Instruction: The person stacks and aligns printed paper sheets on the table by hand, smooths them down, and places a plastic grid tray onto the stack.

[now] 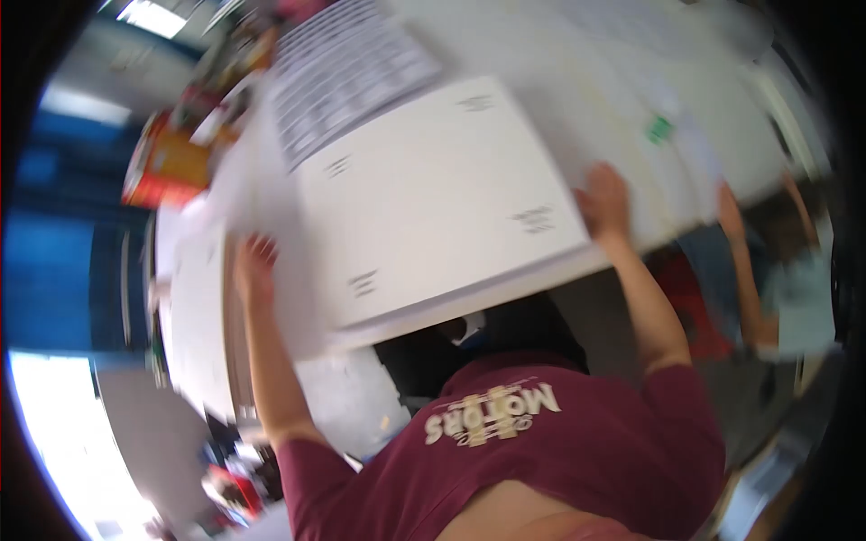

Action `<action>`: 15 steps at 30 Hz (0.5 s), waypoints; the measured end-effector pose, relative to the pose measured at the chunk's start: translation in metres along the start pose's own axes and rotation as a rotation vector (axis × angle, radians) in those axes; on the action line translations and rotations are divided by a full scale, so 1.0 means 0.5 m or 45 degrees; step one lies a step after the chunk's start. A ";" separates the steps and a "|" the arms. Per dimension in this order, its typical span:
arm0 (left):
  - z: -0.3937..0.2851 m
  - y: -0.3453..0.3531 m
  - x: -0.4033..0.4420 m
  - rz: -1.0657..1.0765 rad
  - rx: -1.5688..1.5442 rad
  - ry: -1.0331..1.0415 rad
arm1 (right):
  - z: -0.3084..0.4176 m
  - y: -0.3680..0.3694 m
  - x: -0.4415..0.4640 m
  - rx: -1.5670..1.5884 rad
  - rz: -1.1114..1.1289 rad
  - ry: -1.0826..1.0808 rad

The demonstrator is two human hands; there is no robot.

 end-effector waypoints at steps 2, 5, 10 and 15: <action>-0.001 0.012 0.060 -0.122 0.014 -0.107 | -0.001 0.016 0.003 -0.044 0.012 -0.032; 0.019 0.015 0.172 -0.184 0.010 -0.190 | 0.000 0.014 0.003 -0.186 0.093 -0.008; 0.036 0.091 0.287 -0.194 -0.264 -0.463 | -0.006 -0.009 0.005 -0.210 0.174 0.028; 0.092 0.130 0.372 -0.314 -0.581 -0.563 | 0.002 -0.011 0.000 -0.221 0.204 0.069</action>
Point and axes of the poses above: each hand's wrist, its own x-axis towards the middle knuckle, its own y-axis out of the palm, z = x × y, the point moved 3 cm from there along x, towards the middle knuckle, and after that the axes turned 6 degrees about -x, right-handed, at the moved point
